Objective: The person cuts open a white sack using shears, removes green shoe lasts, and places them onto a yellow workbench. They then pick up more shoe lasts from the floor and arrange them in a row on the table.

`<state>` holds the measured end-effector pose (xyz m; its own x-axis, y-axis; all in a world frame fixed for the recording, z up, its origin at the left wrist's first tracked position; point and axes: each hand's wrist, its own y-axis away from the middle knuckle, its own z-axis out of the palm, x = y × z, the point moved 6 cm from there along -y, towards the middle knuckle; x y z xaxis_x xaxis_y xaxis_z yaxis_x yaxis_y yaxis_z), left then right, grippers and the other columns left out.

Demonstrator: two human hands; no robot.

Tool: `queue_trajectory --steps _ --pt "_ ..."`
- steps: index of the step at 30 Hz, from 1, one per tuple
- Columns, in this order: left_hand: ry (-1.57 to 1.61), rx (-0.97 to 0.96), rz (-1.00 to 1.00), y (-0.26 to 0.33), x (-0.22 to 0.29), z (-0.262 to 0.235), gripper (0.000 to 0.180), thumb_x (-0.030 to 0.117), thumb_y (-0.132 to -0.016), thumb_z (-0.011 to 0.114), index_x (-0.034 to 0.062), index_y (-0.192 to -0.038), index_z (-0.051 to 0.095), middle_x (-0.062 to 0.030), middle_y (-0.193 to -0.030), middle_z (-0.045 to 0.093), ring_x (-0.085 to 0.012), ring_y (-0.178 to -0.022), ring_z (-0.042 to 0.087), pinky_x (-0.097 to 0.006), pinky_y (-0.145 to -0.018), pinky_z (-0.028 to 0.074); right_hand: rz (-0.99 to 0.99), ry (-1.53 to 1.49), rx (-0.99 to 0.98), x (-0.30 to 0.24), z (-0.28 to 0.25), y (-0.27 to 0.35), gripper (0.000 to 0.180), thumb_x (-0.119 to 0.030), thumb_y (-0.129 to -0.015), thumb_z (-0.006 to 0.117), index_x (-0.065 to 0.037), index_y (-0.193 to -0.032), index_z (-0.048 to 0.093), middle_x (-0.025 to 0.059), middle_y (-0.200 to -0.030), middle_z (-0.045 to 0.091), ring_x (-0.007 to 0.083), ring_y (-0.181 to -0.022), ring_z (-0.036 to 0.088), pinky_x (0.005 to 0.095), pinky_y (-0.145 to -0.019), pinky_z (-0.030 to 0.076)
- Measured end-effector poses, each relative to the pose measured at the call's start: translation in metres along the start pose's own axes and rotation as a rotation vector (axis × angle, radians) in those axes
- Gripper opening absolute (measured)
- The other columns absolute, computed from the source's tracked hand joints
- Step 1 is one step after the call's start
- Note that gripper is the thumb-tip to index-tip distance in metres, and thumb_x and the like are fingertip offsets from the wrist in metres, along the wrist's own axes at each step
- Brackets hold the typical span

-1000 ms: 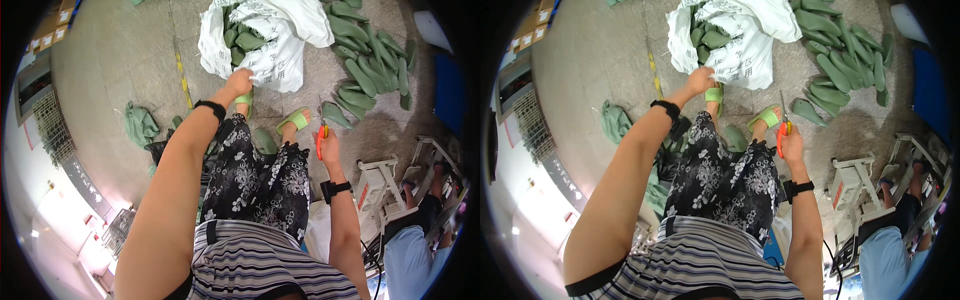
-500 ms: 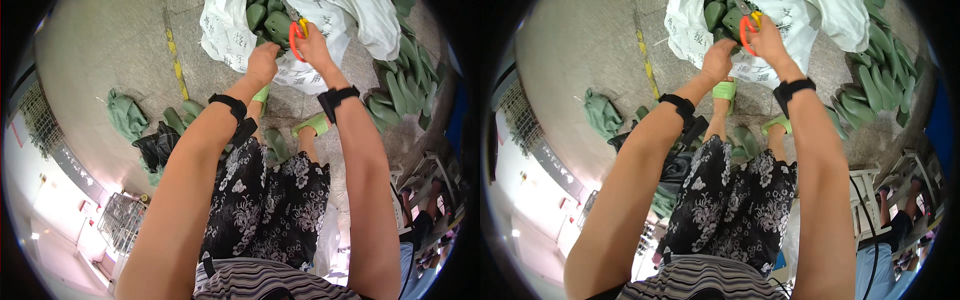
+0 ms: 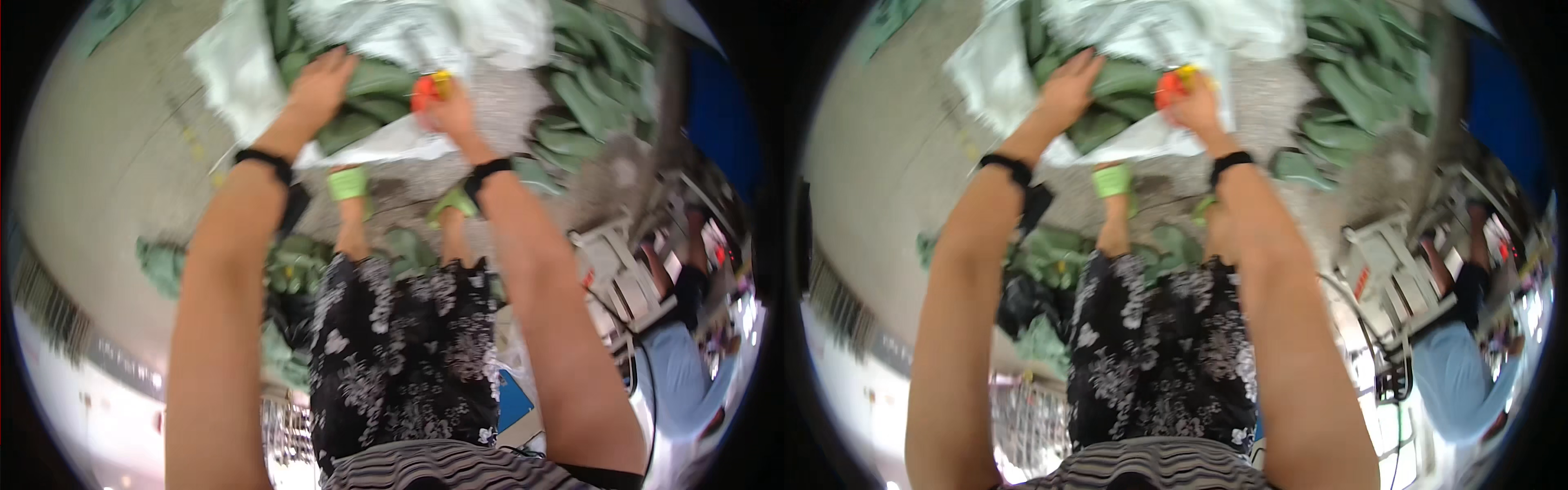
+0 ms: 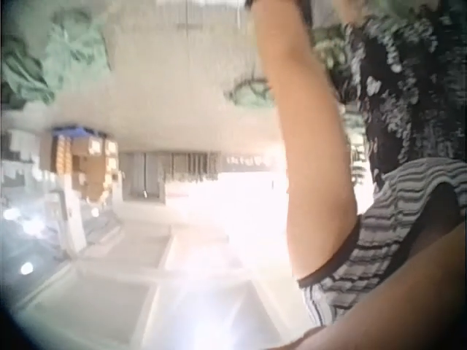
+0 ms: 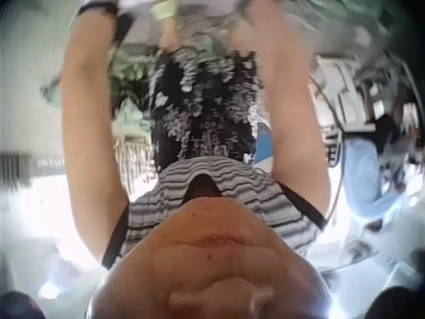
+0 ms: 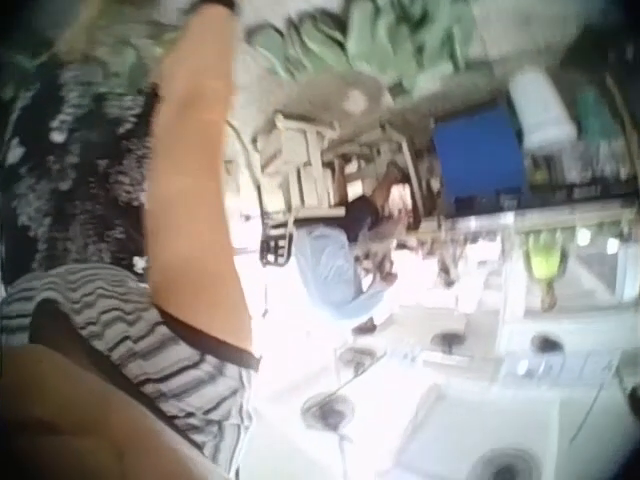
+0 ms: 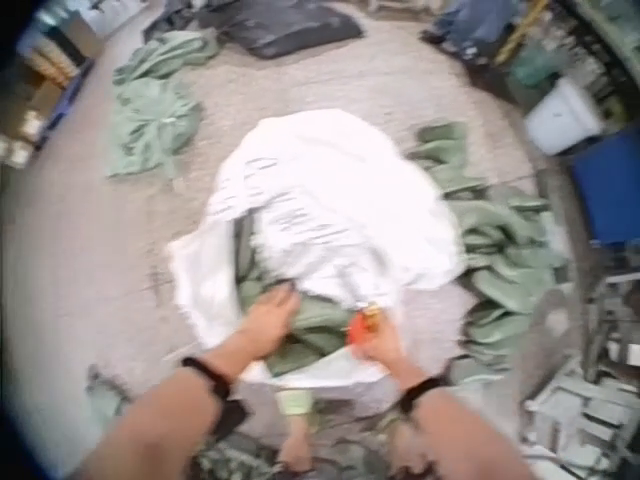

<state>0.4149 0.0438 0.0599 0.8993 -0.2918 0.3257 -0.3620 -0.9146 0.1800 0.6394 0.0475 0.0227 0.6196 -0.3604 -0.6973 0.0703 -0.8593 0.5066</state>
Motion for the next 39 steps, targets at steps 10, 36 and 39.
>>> queue_trajectory --steps 10,36,39 --pt "-0.140 -0.444 0.012 -0.030 0.029 -0.003 0.075 0.018 -0.065 0.073 -0.0003 -0.127 0.036 -0.0217 -0.122 0.045 -0.0355 -0.110 0.047 -0.040 -0.095 0.037 0.105 -0.068 0.162 0.003 -0.026 -0.008 0.034 -0.010 -0.069 0.068 0.004 -0.092 0.048 0.0197 -0.082 0.060 0.0362 -0.079 0.060 0.0423 -0.070 0.047" --pt "0.091 -0.373 -0.256 -0.032 0.029 -0.024 0.028 0.021 -0.079 0.063 -0.0021 -0.093 0.054 -0.0225 -0.088 0.061 -0.0392 -0.088 0.057 -0.045 -0.077 0.045 0.201 -0.286 0.093 -0.003 -0.022 0.025 0.033 -0.011 -0.069 0.072 0.004 -0.089 0.050 0.0108 -0.077 0.057 0.0196 -0.070 0.055 0.0326 -0.065 0.045" --pt "0.251 -0.145 -0.243 -0.021 0.014 -0.026 0.039 0.009 -0.076 0.064 -0.0013 -0.112 0.054 -0.0215 -0.099 0.061 -0.0374 -0.091 0.058 -0.042 -0.079 0.047 0.209 -0.335 0.053 -0.008 -0.011 0.031 0.032 -0.011 -0.071 0.072 0.004 -0.088 0.050 0.0100 -0.078 0.057 0.0187 -0.071 0.055 0.0317 -0.066 0.045"
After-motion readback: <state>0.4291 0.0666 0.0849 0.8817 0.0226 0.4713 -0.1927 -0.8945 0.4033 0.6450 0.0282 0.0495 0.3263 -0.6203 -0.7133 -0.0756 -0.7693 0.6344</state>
